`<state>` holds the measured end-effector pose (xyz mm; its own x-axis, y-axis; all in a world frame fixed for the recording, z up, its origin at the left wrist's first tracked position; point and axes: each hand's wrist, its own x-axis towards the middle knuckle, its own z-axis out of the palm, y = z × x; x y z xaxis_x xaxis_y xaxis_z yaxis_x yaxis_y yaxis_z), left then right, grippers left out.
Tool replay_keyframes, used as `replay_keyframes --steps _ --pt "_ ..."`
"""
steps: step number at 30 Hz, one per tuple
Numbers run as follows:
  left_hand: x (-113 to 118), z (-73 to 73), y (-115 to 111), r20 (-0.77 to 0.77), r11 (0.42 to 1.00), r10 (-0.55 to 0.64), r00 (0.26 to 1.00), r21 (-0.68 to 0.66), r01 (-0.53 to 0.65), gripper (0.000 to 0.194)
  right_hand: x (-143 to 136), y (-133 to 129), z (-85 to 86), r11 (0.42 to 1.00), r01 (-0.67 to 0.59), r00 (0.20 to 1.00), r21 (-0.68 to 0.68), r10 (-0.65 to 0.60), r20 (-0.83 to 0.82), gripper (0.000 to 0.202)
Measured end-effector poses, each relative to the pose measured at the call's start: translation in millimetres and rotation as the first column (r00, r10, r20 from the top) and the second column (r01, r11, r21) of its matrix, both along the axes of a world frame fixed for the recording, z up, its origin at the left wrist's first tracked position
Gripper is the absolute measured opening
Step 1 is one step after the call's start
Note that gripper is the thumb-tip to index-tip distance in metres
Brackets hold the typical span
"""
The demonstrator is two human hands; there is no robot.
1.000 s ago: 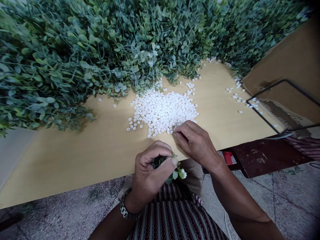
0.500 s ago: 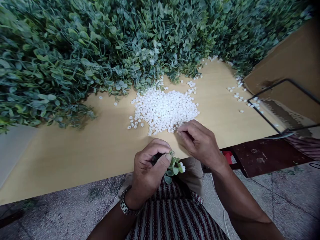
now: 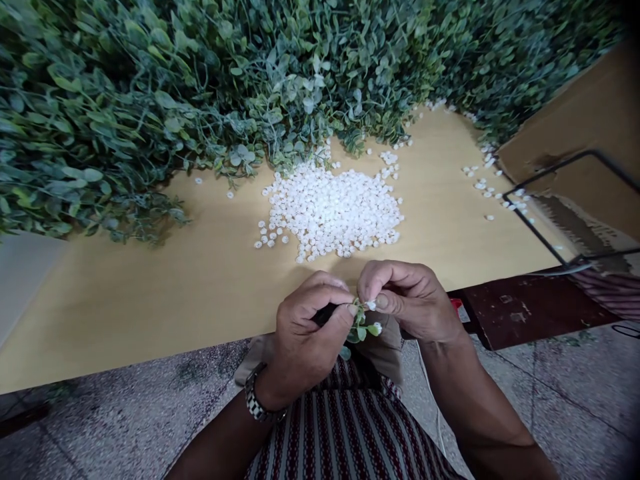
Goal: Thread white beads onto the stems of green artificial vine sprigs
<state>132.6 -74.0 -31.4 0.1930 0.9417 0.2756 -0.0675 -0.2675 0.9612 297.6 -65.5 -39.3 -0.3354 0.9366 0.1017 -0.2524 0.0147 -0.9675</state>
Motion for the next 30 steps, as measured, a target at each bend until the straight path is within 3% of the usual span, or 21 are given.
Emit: replay_keyframes --steps 15,22,30 --pt "2.9 -0.2 -1.9 -0.043 0.999 0.031 0.999 0.041 -0.029 0.017 2.8 0.0 0.7 0.998 -0.012 0.998 0.065 0.008 0.055 0.005" --pt "5.4 -3.9 -3.7 -0.086 0.982 0.098 0.991 0.170 -0.082 0.018 2.9 -2.6 -0.5 0.991 0.013 0.991 0.134 -0.030 0.133 0.003" --pt "6.2 -5.8 -5.3 -0.153 0.957 0.140 0.978 0.276 -0.094 0.018 2.6 -3.1 3.6 0.996 -0.004 0.985 0.093 -0.012 0.173 0.005"
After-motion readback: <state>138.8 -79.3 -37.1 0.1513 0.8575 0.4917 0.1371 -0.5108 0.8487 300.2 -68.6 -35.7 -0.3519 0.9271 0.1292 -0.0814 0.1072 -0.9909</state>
